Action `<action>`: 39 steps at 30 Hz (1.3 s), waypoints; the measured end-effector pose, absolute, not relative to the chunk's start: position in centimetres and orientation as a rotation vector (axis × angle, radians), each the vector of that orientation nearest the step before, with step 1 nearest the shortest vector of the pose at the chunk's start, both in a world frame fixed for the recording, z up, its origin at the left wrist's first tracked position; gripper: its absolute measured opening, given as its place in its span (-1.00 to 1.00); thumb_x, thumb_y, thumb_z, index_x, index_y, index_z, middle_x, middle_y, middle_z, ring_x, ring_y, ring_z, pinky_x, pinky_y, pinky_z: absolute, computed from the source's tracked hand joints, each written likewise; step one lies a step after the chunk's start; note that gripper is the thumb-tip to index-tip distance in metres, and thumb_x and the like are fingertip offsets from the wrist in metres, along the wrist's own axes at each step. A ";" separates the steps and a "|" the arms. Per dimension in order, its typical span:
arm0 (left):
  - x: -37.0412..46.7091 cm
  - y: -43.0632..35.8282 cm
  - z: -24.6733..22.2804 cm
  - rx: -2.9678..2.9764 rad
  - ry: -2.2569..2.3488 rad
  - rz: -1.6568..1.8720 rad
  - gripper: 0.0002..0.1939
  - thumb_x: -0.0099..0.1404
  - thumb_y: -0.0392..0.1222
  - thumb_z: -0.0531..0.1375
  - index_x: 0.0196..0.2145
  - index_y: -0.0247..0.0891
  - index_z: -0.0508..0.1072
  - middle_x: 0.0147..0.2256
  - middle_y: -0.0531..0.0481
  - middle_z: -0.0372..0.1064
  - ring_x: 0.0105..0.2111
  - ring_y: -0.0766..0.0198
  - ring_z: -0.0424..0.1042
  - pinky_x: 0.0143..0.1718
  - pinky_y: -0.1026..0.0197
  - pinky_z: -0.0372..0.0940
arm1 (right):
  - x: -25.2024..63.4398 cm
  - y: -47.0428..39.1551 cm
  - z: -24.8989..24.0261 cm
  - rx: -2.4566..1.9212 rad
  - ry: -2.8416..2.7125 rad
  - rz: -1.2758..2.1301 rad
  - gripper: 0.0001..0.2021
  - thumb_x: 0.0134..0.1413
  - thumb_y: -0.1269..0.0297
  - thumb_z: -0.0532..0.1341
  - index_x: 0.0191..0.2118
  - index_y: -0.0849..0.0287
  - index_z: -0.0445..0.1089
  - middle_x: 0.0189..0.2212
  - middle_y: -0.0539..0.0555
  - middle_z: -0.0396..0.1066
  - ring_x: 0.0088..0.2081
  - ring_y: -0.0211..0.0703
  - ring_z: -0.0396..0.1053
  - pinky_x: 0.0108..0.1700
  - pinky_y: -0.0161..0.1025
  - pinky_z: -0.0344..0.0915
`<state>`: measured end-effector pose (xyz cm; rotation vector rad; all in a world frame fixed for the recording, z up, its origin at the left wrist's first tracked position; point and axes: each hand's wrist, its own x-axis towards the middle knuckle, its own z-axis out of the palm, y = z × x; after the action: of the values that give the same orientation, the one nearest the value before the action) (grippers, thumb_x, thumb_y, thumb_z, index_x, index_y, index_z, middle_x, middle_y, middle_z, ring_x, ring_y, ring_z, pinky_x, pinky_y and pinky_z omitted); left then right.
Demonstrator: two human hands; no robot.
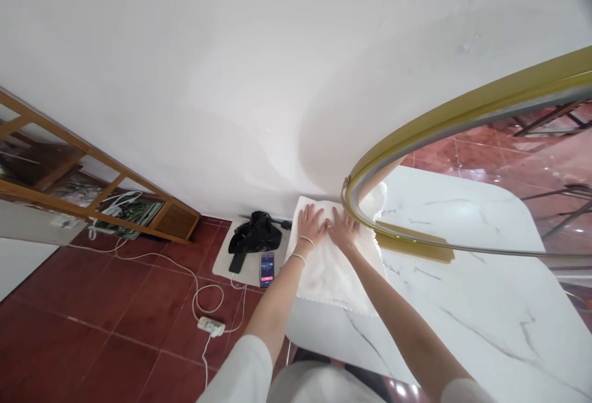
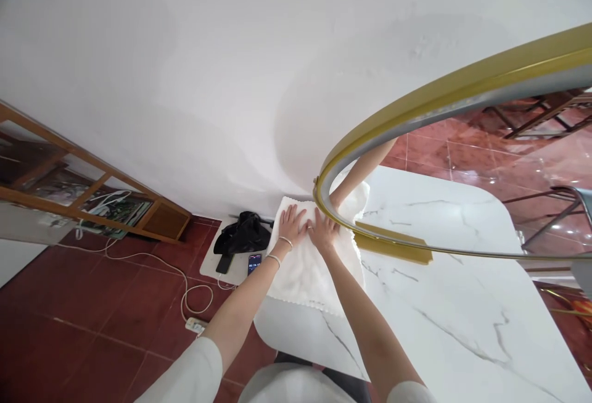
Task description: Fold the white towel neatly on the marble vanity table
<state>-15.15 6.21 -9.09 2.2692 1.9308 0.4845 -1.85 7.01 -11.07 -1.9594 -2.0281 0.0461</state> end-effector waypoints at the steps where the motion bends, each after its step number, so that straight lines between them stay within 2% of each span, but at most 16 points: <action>1: -14.9 6.3 -9.1 2.250 1.946 0.483 -0.51 0.36 -0.01 0.01 0.21 -0.12 0.20 0.31 -0.09 -0.07 0.32 0.00 -0.14 0.29 -0.14 -0.17 | -2.1 7.1 -11.1 -1.971 -2.014 0.051 -0.45 0.28 0.05 -0.10 0.26 0.23 0.14 0.18 0.35 0.07 0.21 0.33 -0.05 0.13 0.28 -0.09; 6: -14.3 2.6 -9.4 2.168 2.028 0.495 -0.46 0.37 -0.10 -0.01 0.27 -0.20 0.09 0.33 -0.15 -0.15 0.33 -0.05 -0.22 0.27 -0.23 -0.15 | -2.3 5.3 -10.4 -1.935 -2.007 0.036 -0.47 0.30 0.09 -0.12 0.27 0.25 0.10 0.25 0.34 -0.04 0.28 0.26 -0.18 0.19 0.25 -0.14; 9: -14.8 -3.8 -9.4 2.174 2.062 0.528 -0.37 0.35 -0.06 0.02 0.31 -0.25 -0.01 0.35 -0.18 -0.23 0.34 -0.05 -0.26 0.27 -0.16 -0.08 | -1.8 1.6 -10.1 -1.733 -2.084 0.016 -0.48 0.31 0.16 -0.10 0.30 0.26 0.01 0.29 0.31 -0.10 0.31 0.16 -0.22 0.24 0.20 -0.11; 13: -16.1 -12.6 -8.7 2.239 2.085 0.516 -0.34 0.36 -0.09 0.02 0.34 -0.27 -0.09 0.36 -0.19 -0.36 0.34 0.00 -0.22 0.27 -0.03 -0.03 | -0.5 -6.3 -10.0 -1.452 -2.190 0.100 -0.47 0.28 0.25 -0.04 0.33 0.18 -0.06 0.26 0.24 0.03 0.29 0.04 -0.08 0.21 0.07 0.08; 16: -16.7 -15.5 -8.3 2.260 2.093 0.483 -0.33 0.35 -0.11 0.03 0.34 -0.26 -0.10 0.36 -0.19 -0.35 0.33 0.02 -0.20 0.26 -0.02 -0.01 | 0.7 -12.0 -9.8 -1.432 -2.329 0.135 -0.45 0.27 0.21 -0.01 0.34 0.11 -0.07 0.29 0.17 0.02 0.30 0.02 -0.05 0.24 0.08 0.05; 21: -16.9 -11.8 -8.5 2.329 1.987 0.464 -0.31 0.32 -0.06 0.06 0.33 -0.27 -0.06 0.35 -0.22 -0.34 0.34 -0.03 -0.26 0.27 -0.08 -0.03 | 1.8 -13.5 -9.5 -1.622 -2.372 0.040 -0.43 0.28 0.13 -0.03 0.36 0.05 -0.12 0.34 0.13 -0.13 0.34 0.02 -0.16 0.28 0.12 -0.11; 26: -17.2 -3.1 -8.4 2.290 1.909 0.408 -0.36 0.34 -0.02 0.05 0.30 -0.28 0.05 0.34 -0.22 -0.23 0.34 0.01 -0.24 0.30 -0.07 -0.12 | 0.6 -6.0 -9.8 -1.743 -2.287 -0.018 -0.49 0.31 0.13 -0.10 0.31 0.12 0.03 0.33 0.16 -0.08 0.35 0.02 -0.20 0.28 0.12 -0.16; 31: -17.1 2.1 -7.9 2.087 2.053 0.462 -0.40 0.35 -0.01 0.04 0.28 -0.22 0.08 0.34 -0.18 -0.21 0.33 0.03 -0.20 0.30 -0.07 -0.14 | -0.7 -0.8 -9.7 -1.734 -2.232 0.000 -0.50 0.31 0.14 -0.12 0.29 0.16 0.06 0.31 0.19 -0.04 0.33 0.03 -0.18 0.28 0.15 -0.18; 34: -17.3 2.4 -8.0 2.001 2.087 0.490 -0.39 0.35 0.01 0.04 0.29 -0.23 0.08 0.34 -0.18 -0.21 0.33 -0.01 -0.18 0.28 -0.06 -0.08 | -1.3 -0.6 -9.5 -1.690 -2.133 0.023 -0.53 0.30 0.15 -0.10 0.24 0.20 0.14 0.24 0.25 0.07 0.27 0.07 -0.07 0.22 0.15 -0.06; 37: -18.1 1.4 -8.3 1.995 2.039 0.510 -0.39 0.35 0.00 0.04 0.28 -0.24 0.09 0.34 -0.18 -0.22 0.32 -0.01 -0.16 0.28 -0.05 -0.06 | -1.8 -1.8 -9.3 -1.649 -2.091 0.068 -0.62 0.30 0.22 -0.08 0.07 0.21 0.33 0.04 0.26 0.27 0.09 0.03 0.16 0.07 0.01 0.16; 39: -19.0 0.3 -8.5 1.963 2.005 0.533 -0.38 0.34 0.00 0.05 0.29 -0.24 0.08 0.35 -0.17 -0.23 0.32 -0.01 -0.15 0.28 -0.03 -0.05 | -2.2 -3.1 -9.0 -1.625 -2.117 0.086 -0.64 0.30 0.26 -0.08 0.00 0.20 0.38 -0.05 0.24 0.31 0.00 -0.01 0.21 0.01 -0.06 0.22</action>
<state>-18.96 0.33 -8.51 1.9630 2.0054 0.5333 -2.15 -3.13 -9.01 -1.6246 -2.1170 0.0856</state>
